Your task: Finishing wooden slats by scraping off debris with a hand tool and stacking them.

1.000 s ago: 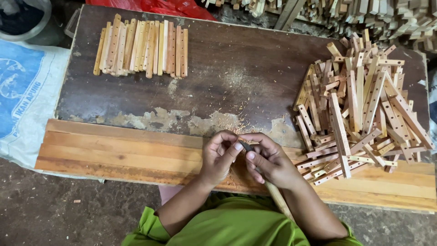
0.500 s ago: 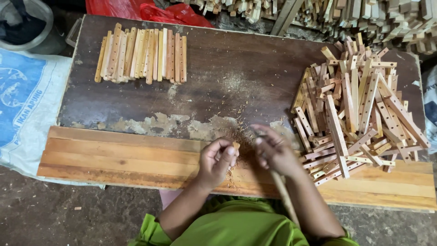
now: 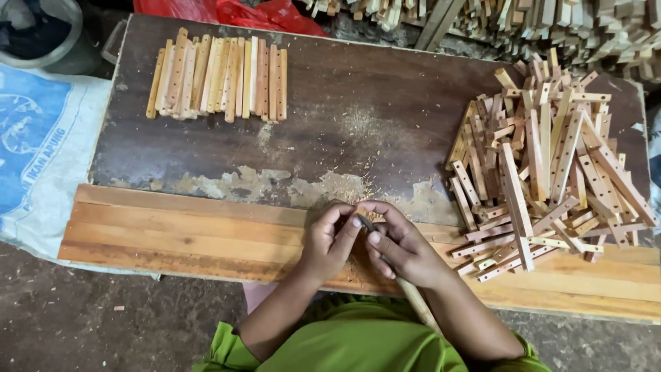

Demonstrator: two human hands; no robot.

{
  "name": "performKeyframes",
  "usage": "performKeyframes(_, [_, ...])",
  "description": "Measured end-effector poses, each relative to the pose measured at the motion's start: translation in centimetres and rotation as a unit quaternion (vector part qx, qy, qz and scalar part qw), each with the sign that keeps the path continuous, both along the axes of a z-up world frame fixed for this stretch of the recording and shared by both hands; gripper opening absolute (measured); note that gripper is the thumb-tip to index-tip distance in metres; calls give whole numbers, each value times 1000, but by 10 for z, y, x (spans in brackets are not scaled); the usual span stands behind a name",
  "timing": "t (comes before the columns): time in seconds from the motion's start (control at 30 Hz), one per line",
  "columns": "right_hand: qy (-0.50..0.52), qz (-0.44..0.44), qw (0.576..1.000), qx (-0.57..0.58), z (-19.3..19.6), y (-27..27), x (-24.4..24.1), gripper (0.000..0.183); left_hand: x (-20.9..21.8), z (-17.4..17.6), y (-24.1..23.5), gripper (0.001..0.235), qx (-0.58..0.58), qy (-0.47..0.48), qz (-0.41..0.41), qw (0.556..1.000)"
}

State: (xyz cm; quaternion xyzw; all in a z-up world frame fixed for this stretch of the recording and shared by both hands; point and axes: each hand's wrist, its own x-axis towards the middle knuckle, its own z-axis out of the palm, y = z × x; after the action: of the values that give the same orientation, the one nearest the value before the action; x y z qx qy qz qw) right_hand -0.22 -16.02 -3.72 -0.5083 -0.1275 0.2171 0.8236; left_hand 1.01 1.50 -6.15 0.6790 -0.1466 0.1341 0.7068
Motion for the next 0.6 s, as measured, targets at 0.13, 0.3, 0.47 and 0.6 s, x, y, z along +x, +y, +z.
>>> performKeyframes(0.13, [9,8,1000,17,0,0,0,47,3,-4,2,15,-36,10,-21,999])
performKeyframes(0.3, [13,9,999,28,-1,1,3,43,3,2,7,17,-27,3,-27,999])
performKeyframes(0.47, [7,-1,1000,1,-1,-2,4,41,2,3,7,16,-31,-1,-25,999])
performKeyframes(0.6, [11,-2,1000,10,-9,-5,6,43,5,8,8,15,-20,-4,-23,1000])
